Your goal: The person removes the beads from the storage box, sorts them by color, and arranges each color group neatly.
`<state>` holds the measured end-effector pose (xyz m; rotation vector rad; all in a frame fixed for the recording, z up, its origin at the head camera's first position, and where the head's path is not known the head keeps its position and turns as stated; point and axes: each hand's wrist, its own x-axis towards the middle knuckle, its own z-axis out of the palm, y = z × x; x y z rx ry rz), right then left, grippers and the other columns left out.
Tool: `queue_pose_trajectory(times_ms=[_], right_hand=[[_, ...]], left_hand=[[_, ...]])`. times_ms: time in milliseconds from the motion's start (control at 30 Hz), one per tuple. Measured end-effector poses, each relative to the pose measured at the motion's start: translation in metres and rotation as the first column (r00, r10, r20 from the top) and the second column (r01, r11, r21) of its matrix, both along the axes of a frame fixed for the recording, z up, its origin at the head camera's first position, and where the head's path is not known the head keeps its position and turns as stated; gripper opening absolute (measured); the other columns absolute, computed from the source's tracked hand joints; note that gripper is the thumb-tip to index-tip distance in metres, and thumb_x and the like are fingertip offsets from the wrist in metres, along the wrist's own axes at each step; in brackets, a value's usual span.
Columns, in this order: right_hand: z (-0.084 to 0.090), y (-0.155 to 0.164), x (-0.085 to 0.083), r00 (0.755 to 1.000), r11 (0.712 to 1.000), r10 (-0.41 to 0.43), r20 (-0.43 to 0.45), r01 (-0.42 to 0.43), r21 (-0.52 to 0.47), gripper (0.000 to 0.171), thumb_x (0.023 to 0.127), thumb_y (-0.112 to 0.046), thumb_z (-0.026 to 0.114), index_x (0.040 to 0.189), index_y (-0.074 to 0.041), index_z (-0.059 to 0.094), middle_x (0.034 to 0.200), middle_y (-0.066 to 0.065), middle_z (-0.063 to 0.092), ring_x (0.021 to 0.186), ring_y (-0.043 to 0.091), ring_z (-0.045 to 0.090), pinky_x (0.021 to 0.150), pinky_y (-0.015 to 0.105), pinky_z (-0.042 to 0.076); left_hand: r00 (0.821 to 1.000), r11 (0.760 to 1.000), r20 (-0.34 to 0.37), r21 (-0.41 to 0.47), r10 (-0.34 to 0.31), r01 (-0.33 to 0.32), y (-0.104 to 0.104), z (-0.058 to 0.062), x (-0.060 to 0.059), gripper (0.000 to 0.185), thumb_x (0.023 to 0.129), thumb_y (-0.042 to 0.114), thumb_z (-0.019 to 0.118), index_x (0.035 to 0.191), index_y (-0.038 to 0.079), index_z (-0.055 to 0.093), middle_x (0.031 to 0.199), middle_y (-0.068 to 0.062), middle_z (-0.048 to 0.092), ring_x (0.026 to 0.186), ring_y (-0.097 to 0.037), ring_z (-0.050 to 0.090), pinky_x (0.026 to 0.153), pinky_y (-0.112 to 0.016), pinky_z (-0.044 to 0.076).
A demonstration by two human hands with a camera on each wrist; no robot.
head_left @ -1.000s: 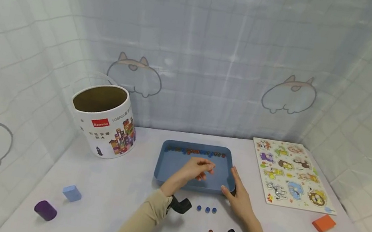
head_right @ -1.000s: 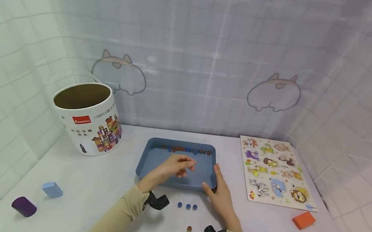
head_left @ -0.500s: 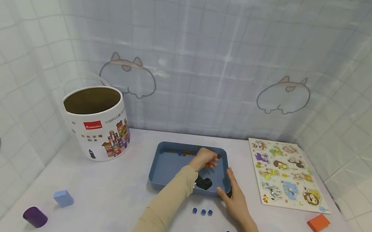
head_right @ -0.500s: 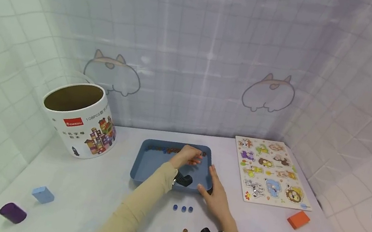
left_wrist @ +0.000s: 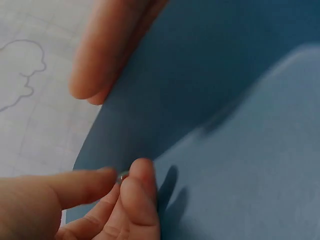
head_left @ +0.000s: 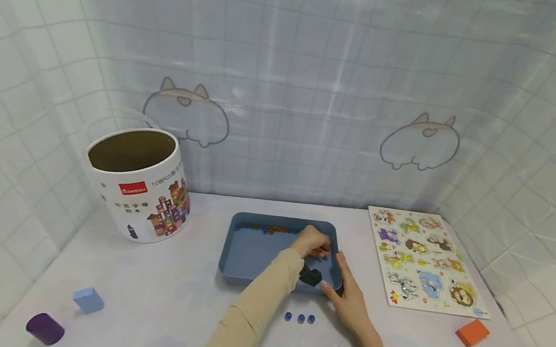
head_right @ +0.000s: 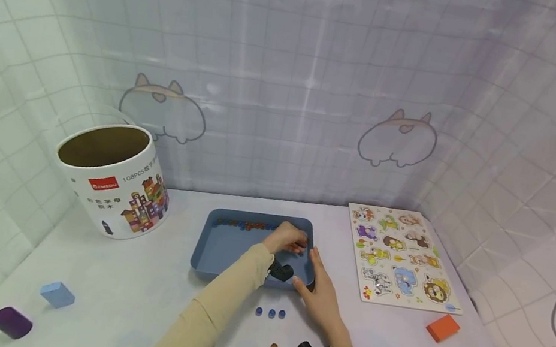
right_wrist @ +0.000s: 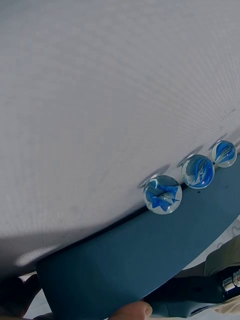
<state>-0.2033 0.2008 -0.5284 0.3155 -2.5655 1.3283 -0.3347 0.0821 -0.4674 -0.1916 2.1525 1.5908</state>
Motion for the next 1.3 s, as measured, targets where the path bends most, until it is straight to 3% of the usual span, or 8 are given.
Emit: queue_pose_trajectory(times_ms=[133, 300, 467, 633, 767, 900, 1000, 1300], right_hand=[[-0.001, -0.001, 0.0, 1.0, 1.0, 0.005, -0.011, -0.005, 0.001, 0.076, 0.093, -0.027, 0.064, 0.155, -0.01, 0.024, 0.161, 0.016, 0.021, 0.144, 0.042, 0.026, 0.112, 0.06, 0.025], [-0.003, -0.002, 0.0, 1.0, 1.0, 0.007, -0.014, -0.007, 0.003, 0.076, 0.093, -0.027, 0.064, 0.155, -0.01, 0.024, 0.161, 0.015, 0.022, 0.145, 0.041, 0.026, 0.112, 0.06, 0.025], [-0.004, -0.003, 0.001, 1.0, 1.0, 0.01, -0.02, -0.01, 0.013, 0.076, 0.093, -0.026, 0.065, 0.154, -0.008, 0.024, 0.16, 0.017, 0.022, 0.144, 0.043, 0.026, 0.111, 0.06, 0.025], [-0.002, -0.003, 0.002, 1.0, 1.0, 0.013, 0.002, -0.013, 0.002, 0.076, 0.093, -0.027, 0.064, 0.155, -0.009, 0.023, 0.161, 0.016, 0.02, 0.145, 0.042, 0.024, 0.113, 0.06, 0.023], [0.0, -0.002, 0.003, 1.0, 1.0, 0.019, 0.015, -0.019, 0.0, 0.077, 0.093, -0.028, 0.063, 0.155, -0.009, 0.021, 0.161, 0.017, 0.018, 0.145, 0.042, 0.023, 0.113, 0.061, 0.023], [0.001, -0.002, 0.003, 1.0, 1.0, 0.017, 0.02, -0.017, 0.003, 0.076, 0.094, -0.028, 0.063, 0.155, -0.007, 0.022, 0.161, 0.018, 0.019, 0.145, 0.043, 0.022, 0.113, 0.062, 0.022], [0.001, -0.002, 0.003, 1.0, 1.0, 0.011, 0.023, -0.012, 0.009, 0.076, 0.094, -0.029, 0.062, 0.155, -0.007, 0.022, 0.161, 0.017, 0.019, 0.145, 0.043, 0.022, 0.114, 0.06, 0.021], [0.004, -0.001, 0.002, 1.0, 1.0, 0.002, 0.004, -0.002, 0.03, 0.077, 0.093, -0.028, 0.064, 0.154, -0.007, 0.023, 0.161, 0.017, 0.02, 0.145, 0.043, 0.023, 0.113, 0.059, 0.022]], left_hand=[[0.997, 0.997, 0.018, -0.004, -0.077, 0.077, -0.003, -0.001, 0.002, 0.007, 0.082, -0.005, 0.067, 0.079, -0.009, 0.072, 0.073, -0.017, 0.072, 0.048, -0.013, 0.062, 0.055, -0.025, 0.055], [0.997, 0.997, 0.011, 0.018, -0.072, 0.072, -0.009, 0.007, 0.017, 0.011, 0.086, -0.003, 0.066, 0.092, -0.011, 0.071, 0.089, -0.021, 0.073, 0.051, -0.009, 0.06, 0.058, -0.022, 0.054], [0.996, 0.994, -0.029, 0.076, -0.082, 0.084, -0.018, 0.01, 0.023, 0.016, 0.088, 0.0, 0.066, 0.1, -0.01, 0.071, 0.093, -0.021, 0.073, 0.052, -0.008, 0.059, 0.057, -0.021, 0.053], [0.984, 0.971, -0.09, 0.171, -0.151, 0.165, -0.033, 0.017, 0.024, 0.021, 0.092, 0.008, 0.066, 0.108, -0.005, 0.07, 0.1, -0.02, 0.072, 0.061, -0.01, 0.063, 0.074, -0.031, 0.057], [0.967, 0.955, -0.147, 0.187, -0.206, 0.232, -0.05, 0.028, 0.034, 0.025, 0.093, 0.015, 0.066, 0.112, 0.0, 0.068, 0.101, -0.015, 0.072, 0.068, -0.012, 0.066, 0.088, -0.043, 0.055], [0.945, 0.938, -0.197, 0.182, -0.26, 0.296, -0.068, 0.039, 0.059, 0.027, 0.094, 0.018, 0.065, 0.115, 0.002, 0.067, 0.103, -0.015, 0.071, 0.067, -0.011, 0.065, 0.086, -0.046, 0.055], [0.932, 0.924, -0.209, 0.186, -0.294, 0.334, -0.081, 0.042, 0.085, 0.024, 0.094, 0.015, 0.064, 0.113, 0.001, 0.066, 0.103, -0.019, 0.071, 0.063, -0.01, 0.064, 0.074, -0.038, 0.057], [0.892, 0.896, -0.186, 0.094, -0.412, 0.433, -0.106, 0.009, 0.161, 0.004, 0.09, 0.01, 0.067, 0.092, 0.007, 0.07, 0.079, -0.01, 0.073, 0.051, -0.009, 0.06, 0.049, -0.023, 0.049]])
